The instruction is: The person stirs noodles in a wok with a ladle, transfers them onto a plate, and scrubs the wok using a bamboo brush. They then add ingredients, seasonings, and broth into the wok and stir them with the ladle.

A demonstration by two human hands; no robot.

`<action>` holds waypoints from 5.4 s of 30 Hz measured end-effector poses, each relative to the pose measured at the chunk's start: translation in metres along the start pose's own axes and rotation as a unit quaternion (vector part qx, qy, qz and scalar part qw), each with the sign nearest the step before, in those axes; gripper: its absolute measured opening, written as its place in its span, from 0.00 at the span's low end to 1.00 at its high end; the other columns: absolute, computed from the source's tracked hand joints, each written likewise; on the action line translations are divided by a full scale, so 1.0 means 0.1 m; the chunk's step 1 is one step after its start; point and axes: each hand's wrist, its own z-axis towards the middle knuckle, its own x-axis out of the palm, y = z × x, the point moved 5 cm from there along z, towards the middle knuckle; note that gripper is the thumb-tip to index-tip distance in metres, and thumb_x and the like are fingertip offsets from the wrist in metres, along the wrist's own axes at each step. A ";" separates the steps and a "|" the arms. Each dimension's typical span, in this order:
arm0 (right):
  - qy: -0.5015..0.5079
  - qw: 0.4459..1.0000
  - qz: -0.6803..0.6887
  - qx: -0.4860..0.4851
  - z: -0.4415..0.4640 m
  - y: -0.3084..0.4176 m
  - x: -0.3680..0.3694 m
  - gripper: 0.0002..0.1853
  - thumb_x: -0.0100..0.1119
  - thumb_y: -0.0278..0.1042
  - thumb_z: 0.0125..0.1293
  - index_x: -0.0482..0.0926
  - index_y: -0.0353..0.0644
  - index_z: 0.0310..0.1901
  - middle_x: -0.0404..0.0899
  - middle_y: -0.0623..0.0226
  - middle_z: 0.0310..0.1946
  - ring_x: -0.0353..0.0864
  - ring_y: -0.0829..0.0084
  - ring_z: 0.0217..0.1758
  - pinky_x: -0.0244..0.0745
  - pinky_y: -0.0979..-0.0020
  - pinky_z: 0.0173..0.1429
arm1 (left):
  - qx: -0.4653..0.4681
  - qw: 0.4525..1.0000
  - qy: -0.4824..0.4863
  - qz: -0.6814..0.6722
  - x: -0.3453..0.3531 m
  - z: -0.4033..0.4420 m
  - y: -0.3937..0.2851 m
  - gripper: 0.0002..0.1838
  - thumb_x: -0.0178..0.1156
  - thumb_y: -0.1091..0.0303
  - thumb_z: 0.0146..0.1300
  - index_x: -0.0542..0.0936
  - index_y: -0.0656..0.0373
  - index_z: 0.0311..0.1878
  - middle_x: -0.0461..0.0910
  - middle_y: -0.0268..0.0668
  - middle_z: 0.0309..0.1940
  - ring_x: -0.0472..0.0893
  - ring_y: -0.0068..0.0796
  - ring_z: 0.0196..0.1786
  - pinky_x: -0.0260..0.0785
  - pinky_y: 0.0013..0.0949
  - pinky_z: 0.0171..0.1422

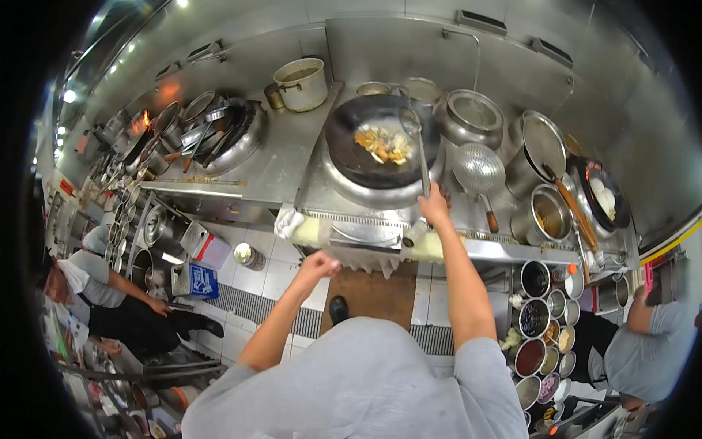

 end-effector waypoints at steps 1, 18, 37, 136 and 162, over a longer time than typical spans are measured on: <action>-0.082 0.973 -0.188 -0.105 0.49 -0.46 0.41 0.41 0.62 0.34 0.62 0.54 0.37 0.74 0.81 0.35 0.48 0.86 0.44 0.33 0.80 0.55 0.30 | 0.012 0.999 -0.036 0.036 -0.37 -0.10 0.14 0.16 0.64 0.56 0.69 0.78 0.59 0.33 0.83 0.35 0.33 0.80 0.24 0.35 0.75 0.30 0.42; 0.122 0.943 0.263 0.166 0.28 0.57 0.75 0.36 0.56 0.32 0.70 0.51 0.41 0.75 0.72 0.66 0.25 0.70 0.73 0.16 0.64 0.68 0.15 | 0.059 0.958 -0.268 0.079 -2.45 -0.10 0.14 0.23 0.62 0.78 0.61 0.74 0.61 0.61 0.77 0.40 0.57 0.81 0.30 0.49 0.74 0.32 0.54; 0.251 0.480 0.769 0.340 0.05 1.39 0.82 0.12 0.52 0.34 0.76 0.66 0.34 0.51 0.68 0.72 0.26 0.65 0.87 0.17 0.62 0.81 0.17 | 0.125 0.974 -0.161 0.098 -1.38 0.30 -0.58 0.21 0.62 0.75 0.65 0.75 0.61 0.62 0.79 0.39 0.56 0.80 0.28 0.48 0.74 0.31 0.50; 0.243 0.947 0.113 0.177 -1.06 1.34 -0.20 0.36 0.54 0.28 0.70 0.53 0.49 0.78 0.69 0.71 0.22 0.64 0.82 0.12 0.57 0.74 0.13 | 0.164 0.954 -0.056 0.244 -1.62 0.67 -0.54 0.06 0.62 0.71 0.67 0.82 0.63 0.41 0.83 0.42 0.35 0.83 0.38 0.35 0.75 0.34 0.40; 0.046 0.901 0.395 0.173 -0.48 -0.29 -0.68 0.31 0.58 0.33 0.73 0.59 0.49 0.74 0.70 0.73 0.24 0.62 0.83 0.15 0.57 0.76 0.14 | 0.248 0.831 0.034 0.497 -0.18 2.53 -0.99 0.25 0.68 0.65 0.58 0.77 0.62 0.59 0.74 0.48 0.60 0.68 0.50 0.69 0.60 0.47 0.73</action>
